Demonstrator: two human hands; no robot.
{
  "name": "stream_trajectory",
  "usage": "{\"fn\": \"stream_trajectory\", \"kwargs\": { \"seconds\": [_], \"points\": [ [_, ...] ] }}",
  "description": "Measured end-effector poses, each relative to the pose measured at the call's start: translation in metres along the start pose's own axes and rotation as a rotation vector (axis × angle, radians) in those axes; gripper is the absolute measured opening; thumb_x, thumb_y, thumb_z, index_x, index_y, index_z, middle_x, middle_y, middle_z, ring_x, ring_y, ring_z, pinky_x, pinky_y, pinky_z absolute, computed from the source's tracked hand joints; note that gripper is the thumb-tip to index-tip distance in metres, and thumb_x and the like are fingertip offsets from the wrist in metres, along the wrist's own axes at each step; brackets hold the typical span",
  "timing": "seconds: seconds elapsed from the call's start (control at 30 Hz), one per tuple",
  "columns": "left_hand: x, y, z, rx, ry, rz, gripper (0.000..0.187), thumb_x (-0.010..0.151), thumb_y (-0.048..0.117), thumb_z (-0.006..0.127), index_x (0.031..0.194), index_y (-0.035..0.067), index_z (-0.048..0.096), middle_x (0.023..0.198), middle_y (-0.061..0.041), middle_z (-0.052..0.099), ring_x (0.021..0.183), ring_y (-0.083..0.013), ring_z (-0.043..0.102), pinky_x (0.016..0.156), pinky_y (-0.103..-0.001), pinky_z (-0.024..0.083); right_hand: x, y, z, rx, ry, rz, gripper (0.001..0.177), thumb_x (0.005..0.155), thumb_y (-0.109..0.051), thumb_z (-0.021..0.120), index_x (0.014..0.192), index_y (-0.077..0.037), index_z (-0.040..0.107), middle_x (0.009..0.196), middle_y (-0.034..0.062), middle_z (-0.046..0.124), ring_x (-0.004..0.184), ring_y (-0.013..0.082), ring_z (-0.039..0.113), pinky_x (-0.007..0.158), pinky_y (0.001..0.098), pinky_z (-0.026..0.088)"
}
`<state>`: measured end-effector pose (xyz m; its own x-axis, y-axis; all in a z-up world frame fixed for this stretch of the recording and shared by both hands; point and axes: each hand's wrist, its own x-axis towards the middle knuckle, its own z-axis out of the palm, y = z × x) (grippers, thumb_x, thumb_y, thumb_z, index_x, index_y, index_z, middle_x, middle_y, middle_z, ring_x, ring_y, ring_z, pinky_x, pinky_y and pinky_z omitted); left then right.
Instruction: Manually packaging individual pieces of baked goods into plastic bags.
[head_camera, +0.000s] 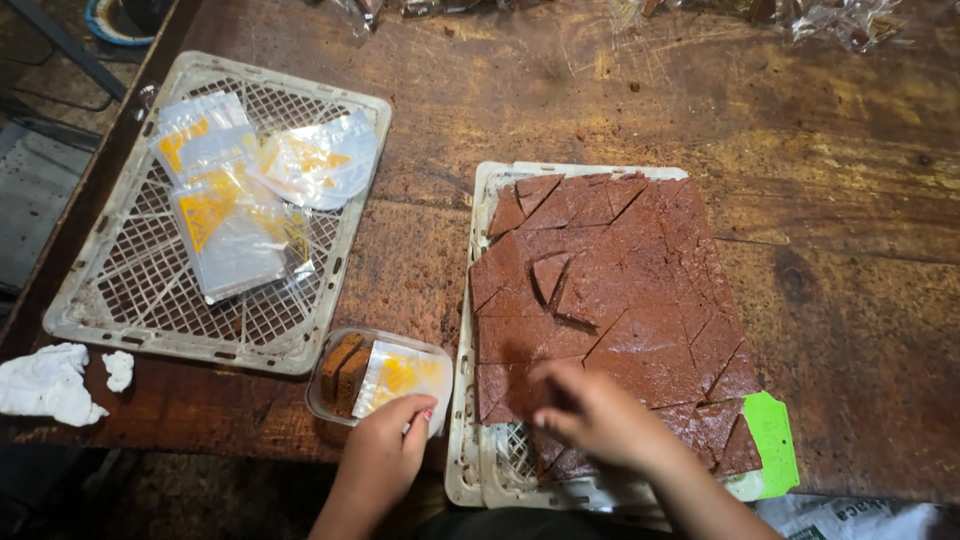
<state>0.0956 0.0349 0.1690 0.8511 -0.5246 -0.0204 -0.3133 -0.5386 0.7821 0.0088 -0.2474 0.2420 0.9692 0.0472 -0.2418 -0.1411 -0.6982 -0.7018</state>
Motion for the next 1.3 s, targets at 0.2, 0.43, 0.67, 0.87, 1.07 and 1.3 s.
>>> {"fn": "stream_trajectory", "kwargs": {
  "seconds": [0.2, 0.43, 0.67, 0.87, 1.07, 1.3],
  "points": [
    [0.004, 0.03, -0.003, -0.148, -0.089, -0.047, 0.036, 0.088, 0.01, 0.06, 0.123, 0.009, 0.07, 0.123, -0.007, 0.069, 0.114, -0.0209, 0.067, 0.098, -0.034, 0.052, -0.014, 0.009, 0.0, 0.345, 0.42, -0.328, 0.027, 0.083, -0.006, 0.068, 0.109, -0.007, 0.065, 0.11, 0.0075, 0.07, 0.104, 0.0205, 0.067, 0.096, 0.0341, 0.055],
    [0.002, 0.032, 0.0, -0.064, -0.136, -0.014, 0.044, 0.082, 0.005, 0.053, 0.122, 0.012, 0.068, 0.143, -0.004, 0.065, 0.13, -0.02, 0.063, 0.097, -0.033, 0.051, -0.029, -0.004, 0.008, 0.407, 0.581, -0.567, 0.047, 0.084, 0.007, 0.068, 0.124, -0.002, 0.045, 0.116, 0.0145, 0.061, 0.112, 0.0243, 0.068, 0.104, 0.035, 0.056],
    [-0.003, 0.004, 0.015, -0.017, -0.015, 0.161, 0.012, 0.085, 0.005, 0.063, 0.095, 0.01, 0.068, 0.097, -0.004, 0.072, 0.095, -0.0206, 0.069, 0.087, -0.033, 0.053, -0.031, 0.01, 0.019, 0.649, 0.632, -0.176, 0.049, 0.078, -0.006, 0.081, 0.121, -0.012, 0.058, 0.105, 0.004, 0.062, 0.1, 0.0163, 0.062, 0.088, 0.0275, 0.049],
    [-0.002, 0.019, 0.008, 0.051, -0.085, 0.087, 0.052, 0.086, 0.003, 0.054, 0.138, 0.004, 0.061, 0.147, -0.012, 0.059, 0.134, -0.0269, 0.057, 0.11, -0.041, 0.045, -0.011, -0.004, 0.015, 1.753, 0.403, 0.148, 0.027, 0.091, -0.007, 0.066, 0.114, 0.006, 0.062, 0.087, 0.0191, 0.069, 0.064, 0.0179, 0.069, 0.063, 0.0253, 0.062],
    [0.01, 0.048, -0.001, 0.143, -0.157, -0.08, 0.061, 0.081, 0.011, 0.049, 0.142, 0.016, 0.057, 0.156, 0.007, 0.05, 0.095, -0.0248, 0.074, 0.069, -0.042, 0.056, -0.011, -0.007, 0.027, 1.664, 0.397, 0.061, 0.014, 0.092, -0.01, 0.069, 0.095, 0.001, 0.06, 0.08, 0.0137, 0.068, 0.057, 0.0155, 0.066, 0.054, 0.022, 0.058],
    [0.013, 0.075, 0.009, -0.094, 0.001, 0.299, 0.057, 0.079, -0.001, 0.05, 0.135, -0.002, 0.06, 0.145, -0.015, 0.059, 0.135, -0.0277, 0.057, 0.115, -0.038, 0.042, -0.004, -0.032, 0.039, 0.28, 0.447, -0.381, 0.024, 0.083, -0.011, 0.076, 0.105, -0.006, 0.067, 0.104, 0.0105, 0.072, 0.095, 0.0224, 0.072, 0.087, 0.0321, 0.057]
  ]
}}
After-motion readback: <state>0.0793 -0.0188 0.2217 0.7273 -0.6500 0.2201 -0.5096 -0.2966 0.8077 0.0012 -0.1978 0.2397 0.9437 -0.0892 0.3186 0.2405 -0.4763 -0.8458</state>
